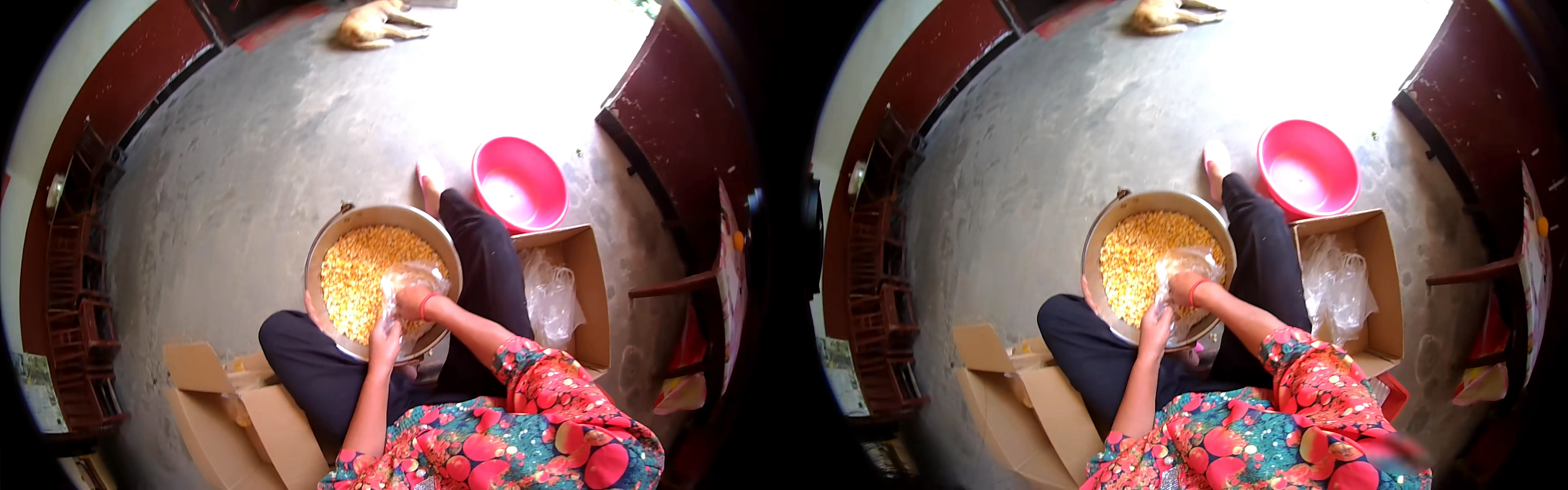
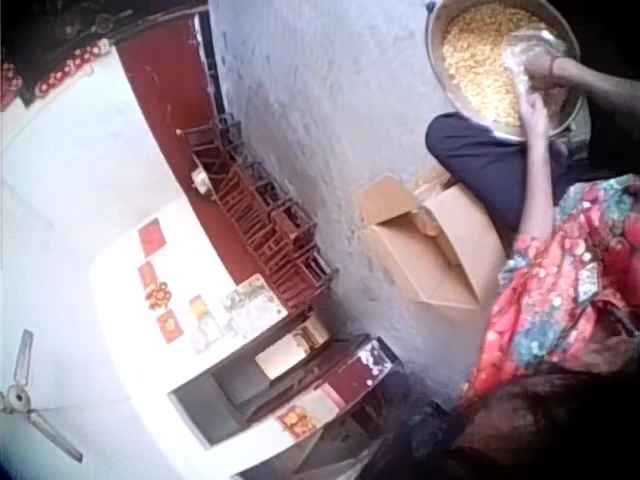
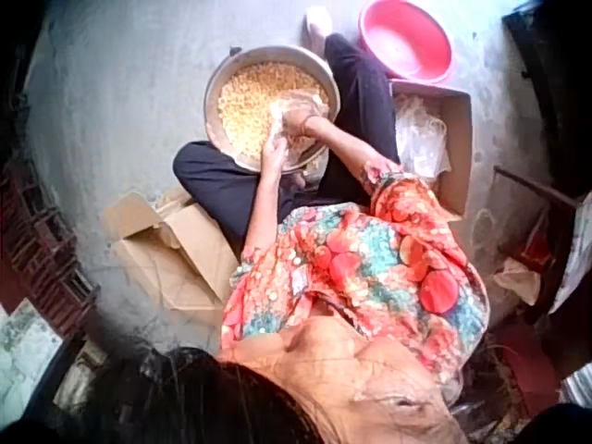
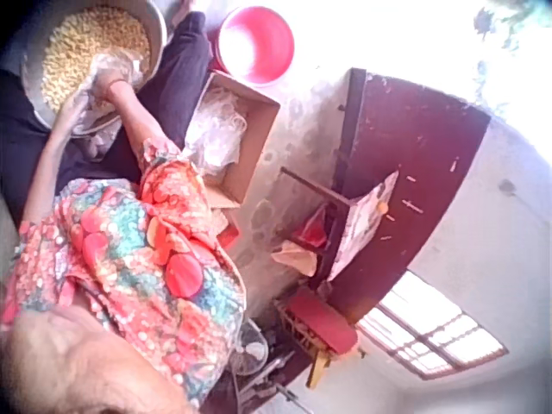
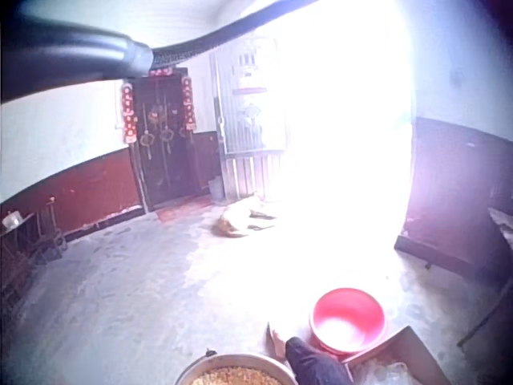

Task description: The person is scooping yellow corn kernels from a metal pot by hand, filling a plastic bag, and then placing the bag into a cardboard box.

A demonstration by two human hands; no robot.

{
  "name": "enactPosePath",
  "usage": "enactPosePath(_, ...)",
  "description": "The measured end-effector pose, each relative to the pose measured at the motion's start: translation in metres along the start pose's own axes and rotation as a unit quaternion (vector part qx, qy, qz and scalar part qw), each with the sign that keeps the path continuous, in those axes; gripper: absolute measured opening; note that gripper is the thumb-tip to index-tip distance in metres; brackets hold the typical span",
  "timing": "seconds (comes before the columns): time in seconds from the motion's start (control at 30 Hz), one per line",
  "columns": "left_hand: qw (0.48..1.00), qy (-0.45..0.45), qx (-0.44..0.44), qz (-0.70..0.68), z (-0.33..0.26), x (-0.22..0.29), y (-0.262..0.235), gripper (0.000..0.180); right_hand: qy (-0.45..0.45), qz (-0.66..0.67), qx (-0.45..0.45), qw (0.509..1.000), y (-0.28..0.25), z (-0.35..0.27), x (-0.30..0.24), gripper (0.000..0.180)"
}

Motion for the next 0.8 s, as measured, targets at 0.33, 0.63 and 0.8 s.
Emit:
enactPosePath(0.33,0.964,0.068,0.027,0.256,-0.005,0.032,0.000,0.036,-0.047,-0.028,0.033,0.998,0.022,0.008,0.011,0.024)
enactPosePath(0.63,0.852,0.172,0.103,0.484,-0.035,0.072,-0.001,0.033,-0.006,-0.032,0.095,0.995,0.005,-0.026,0.022,0.022)
enactPosePath(0.8,0.852,0.129,0.093,0.499,-0.032,0.063,-0.015,0.023,0.028,-0.074,0.094,0.992,-0.009,-0.042,0.015,0.028)
Point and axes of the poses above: each hand's wrist, its own z-axis towards the middle knuckle, its own y-axis out of the palm, x = y × z, the point moved 9 cm from there along z, towards the middle knuckle, and after that the axes turned 2 degrees about -x, right-handed, at the moved point
